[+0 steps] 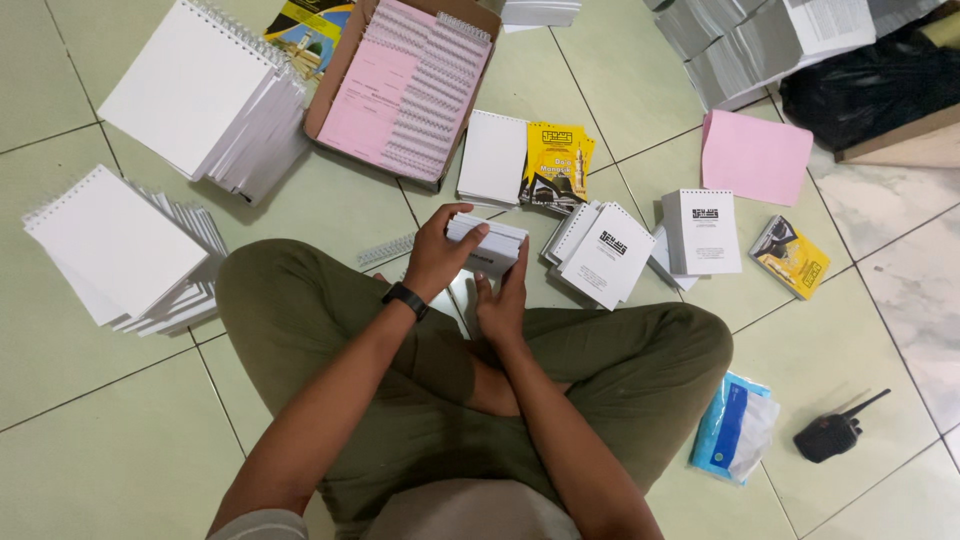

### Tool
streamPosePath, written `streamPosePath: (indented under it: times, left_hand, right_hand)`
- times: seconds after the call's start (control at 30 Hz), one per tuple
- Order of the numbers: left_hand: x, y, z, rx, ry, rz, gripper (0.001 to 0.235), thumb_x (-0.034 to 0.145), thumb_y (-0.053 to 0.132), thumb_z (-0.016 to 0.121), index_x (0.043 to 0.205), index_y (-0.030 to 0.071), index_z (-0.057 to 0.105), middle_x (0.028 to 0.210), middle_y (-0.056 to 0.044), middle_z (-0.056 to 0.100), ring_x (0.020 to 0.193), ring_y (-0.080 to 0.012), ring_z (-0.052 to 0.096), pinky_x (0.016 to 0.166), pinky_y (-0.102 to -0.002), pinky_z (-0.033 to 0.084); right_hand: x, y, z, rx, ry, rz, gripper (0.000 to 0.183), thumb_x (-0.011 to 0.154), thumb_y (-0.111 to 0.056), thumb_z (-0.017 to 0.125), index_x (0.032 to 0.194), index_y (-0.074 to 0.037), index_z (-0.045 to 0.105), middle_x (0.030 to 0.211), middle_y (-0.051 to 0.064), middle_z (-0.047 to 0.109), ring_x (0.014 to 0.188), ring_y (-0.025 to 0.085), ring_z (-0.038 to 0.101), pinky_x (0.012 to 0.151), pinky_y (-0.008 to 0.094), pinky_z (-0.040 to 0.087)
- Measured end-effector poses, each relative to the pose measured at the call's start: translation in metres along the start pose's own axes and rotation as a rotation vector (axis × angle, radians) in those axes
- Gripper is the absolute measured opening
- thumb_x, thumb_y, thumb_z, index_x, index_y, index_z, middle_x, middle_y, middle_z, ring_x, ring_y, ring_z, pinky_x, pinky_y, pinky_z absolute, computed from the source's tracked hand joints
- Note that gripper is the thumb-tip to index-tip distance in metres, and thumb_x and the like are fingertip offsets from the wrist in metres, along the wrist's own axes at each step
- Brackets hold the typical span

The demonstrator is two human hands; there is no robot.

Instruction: The person sits on the floor and handles a stack of small spiral-bound notebooks. They pick up the notebooks, flip through the pages, and place them back into a pile on the floor.

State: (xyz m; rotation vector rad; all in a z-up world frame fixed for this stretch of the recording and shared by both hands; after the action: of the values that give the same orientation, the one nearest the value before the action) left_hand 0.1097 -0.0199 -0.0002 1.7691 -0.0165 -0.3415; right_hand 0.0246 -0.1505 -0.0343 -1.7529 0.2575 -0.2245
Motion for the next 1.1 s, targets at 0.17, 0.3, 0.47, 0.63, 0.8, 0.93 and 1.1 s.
streamPosePath:
  times: [0.17, 0.3, 0.47, 0.63, 0.8, 0.93, 1.1]
  left_hand:
    - [-0.005, -0.004, 0.005, -0.034, -0.016, -0.035, 0.051, 0.102, 0.049, 0.061, 0.138, 0.013, 0.056, 0.144, -0.025, 0.054, 0.145, -0.0458, 0.04, 0.118, -0.057, 0.034]
    - [-0.005, -0.008, 0.009, -0.053, -0.026, -0.05, 0.051, 0.104, 0.051, 0.055, 0.132, 0.008, 0.055, 0.147, -0.031, 0.049, 0.145, -0.0504, 0.037, 0.12, -0.059, 0.031]
    - [-0.016, 0.009, 0.007, -0.036, -0.016, -0.045, 0.047, 0.105, 0.048, 0.056, 0.132, 0.01, 0.055, 0.147, -0.029, 0.051, 0.146, -0.0473, 0.037, 0.121, -0.059, 0.029]
    - [-0.015, 0.004, 0.009, 0.002, 0.01, 0.012, 0.045, 0.106, 0.044, 0.055, 0.132, 0.007, 0.054, 0.141, -0.03, 0.057, 0.144, -0.0459, 0.04, 0.122, -0.057, 0.03]
    - [-0.015, 0.002, 0.005, 0.01, 0.031, 0.007, 0.047, 0.104, 0.048, 0.058, 0.128, 0.008, 0.058, 0.138, -0.026, 0.061, 0.143, -0.0436, 0.044, 0.12, -0.056, 0.032]
    - [-0.004, -0.005, 0.006, 0.073, 0.044, 0.022, 0.051, 0.103, 0.055, 0.057, 0.124, 0.01, 0.058, 0.128, -0.024, 0.065, 0.135, -0.043, 0.052, 0.114, -0.056, 0.039]
    - [-0.006, 0.018, -0.008, 0.016, -0.072, -0.021, 0.063, 0.09, 0.053, 0.077, 0.129, 0.008, 0.057, 0.121, -0.026, 0.067, 0.125, -0.0451, 0.06, 0.104, -0.055, 0.045]
  right_hand:
    - [0.0, 0.042, 0.001, -0.087, -0.001, 0.017, 0.075, 0.102, 0.006, 0.051, 0.164, -0.001, 0.008, 0.158, 0.032, 0.034, 0.148, 0.045, 0.033, 0.124, 0.058, 0.024]
    - [0.004, 0.076, -0.006, -0.217, 0.052, 0.012, 0.072, 0.102, 0.005, 0.052, 0.165, -0.011, 0.021, 0.147, 0.019, 0.056, 0.132, 0.035, 0.057, 0.11, 0.051, 0.047]
    - [0.001, 0.054, -0.011, -0.297, 0.118, -0.043, 0.07, 0.099, 0.003, 0.057, 0.161, -0.004, 0.027, 0.13, 0.033, 0.063, 0.119, 0.049, 0.063, 0.091, 0.059, 0.054]
    - [0.007, 0.103, -0.014, -0.318, 0.121, -0.009, 0.048, 0.1, -0.007, 0.059, 0.148, -0.009, 0.051, 0.11, 0.021, 0.073, 0.101, 0.043, 0.071, 0.08, 0.052, 0.059]
    - [0.005, 0.058, -0.012, -0.314, 0.104, 0.003, 0.061, 0.099, -0.003, 0.058, 0.156, -0.002, 0.037, 0.108, 0.034, 0.07, 0.103, 0.052, 0.068, 0.08, 0.063, 0.057]
    - [0.008, 0.037, -0.013, -0.289, 0.115, -0.026, 0.06, 0.099, -0.003, 0.058, 0.156, 0.0, 0.037, 0.114, 0.036, 0.068, 0.106, 0.053, 0.067, 0.084, 0.063, 0.057]
    - [0.01, 0.039, -0.021, -0.097, 0.014, 0.075, 0.051, 0.098, -0.004, 0.066, 0.147, -0.002, 0.052, 0.128, 0.027, 0.067, 0.127, 0.043, 0.059, 0.107, 0.058, 0.048]
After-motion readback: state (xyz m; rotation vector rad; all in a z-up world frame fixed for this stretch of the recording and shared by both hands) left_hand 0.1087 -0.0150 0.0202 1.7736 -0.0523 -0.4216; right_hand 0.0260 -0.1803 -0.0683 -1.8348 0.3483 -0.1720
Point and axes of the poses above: each hand's wrist, its own x-axis towards the middle knuckle, its own z-axis out of the palm, y = z × x, the point moved 8 cm from there along x, towards the middle knuckle
